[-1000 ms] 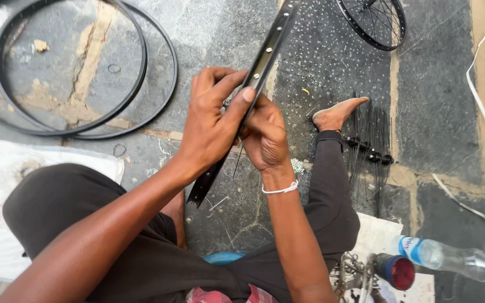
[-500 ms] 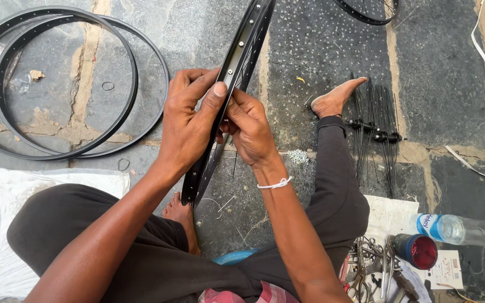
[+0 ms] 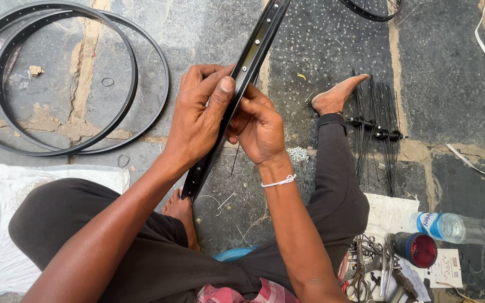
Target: The person is lacing a bicycle wheel by hand, inserting spokes into the rim and hub, and tightening the nipples. They use a screwdriver to adjust the spoke nipples and ensure proper tension.
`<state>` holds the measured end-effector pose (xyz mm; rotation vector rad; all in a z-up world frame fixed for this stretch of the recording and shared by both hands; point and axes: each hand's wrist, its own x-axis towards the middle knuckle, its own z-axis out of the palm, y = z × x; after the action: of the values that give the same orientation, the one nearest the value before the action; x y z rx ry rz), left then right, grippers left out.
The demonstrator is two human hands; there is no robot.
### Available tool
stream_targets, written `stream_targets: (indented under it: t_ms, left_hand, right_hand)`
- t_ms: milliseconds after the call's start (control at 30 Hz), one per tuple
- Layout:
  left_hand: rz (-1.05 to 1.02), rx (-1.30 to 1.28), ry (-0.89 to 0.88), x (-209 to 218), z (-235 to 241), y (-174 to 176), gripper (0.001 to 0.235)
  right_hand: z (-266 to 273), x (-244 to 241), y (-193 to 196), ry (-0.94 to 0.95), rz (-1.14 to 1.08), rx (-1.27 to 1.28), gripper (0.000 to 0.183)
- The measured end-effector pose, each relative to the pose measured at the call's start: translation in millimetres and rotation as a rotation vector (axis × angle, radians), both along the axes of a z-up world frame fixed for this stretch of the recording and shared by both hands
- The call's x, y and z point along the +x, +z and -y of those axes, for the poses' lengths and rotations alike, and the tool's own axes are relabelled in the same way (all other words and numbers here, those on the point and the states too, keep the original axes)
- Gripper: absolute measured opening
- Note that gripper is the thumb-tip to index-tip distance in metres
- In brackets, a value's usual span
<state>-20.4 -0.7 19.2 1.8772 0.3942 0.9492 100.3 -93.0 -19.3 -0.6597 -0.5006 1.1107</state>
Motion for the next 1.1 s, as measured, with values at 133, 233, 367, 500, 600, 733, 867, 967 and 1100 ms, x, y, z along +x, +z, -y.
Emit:
stream_targets:
  t_ms: [133,233,367,500,600,733,867,967,1100]
  left_hand:
    - [-0.004,-0.051,-0.012,3,-2,1,0.048]
    - [0.000,-0.030,-0.017,6,-3,0,0.047]
    - [-0.004,-0.022,-0.010,7,-2,1,0.046]
    - [-0.012,-0.017,-0.006,10,-5,1,0.044]
    - [-0.005,0.010,-0.007,11,-4,0,0.042]
    - [-0.001,-0.025,-0.027,13,-4,1,0.040]
    - [0.013,-0.033,-0.009,8,-5,-2,0.046]
    - [-0.025,0.146,-0.029,3,3,-6,0.081]
    - [-0.097,0.106,-0.047,8,16,-19,0.071]
  right_hand:
    - [-3,2,-4,-0.005,0.151,0.041,0.026]
    - [0,8,0,-0.016,-0.040,-0.023,0.036]
    - [-4,8,-4,0.000,0.066,0.029,0.028]
    - [-3,9,-4,-0.019,0.062,0.023,0.029]
    - [-2,8,-6,-0.035,0.045,-0.009,0.026]
    - [-6,5,-8,-0.056,0.151,0.068,0.027]
    - [-4,13,18,-0.029,-0.019,-0.017,0.051]
    - [-8,23,19,-0.254,-0.082,-0.227,0.047]
    - [-3,23,-35,-0.577,0.651,-0.248,0.027]
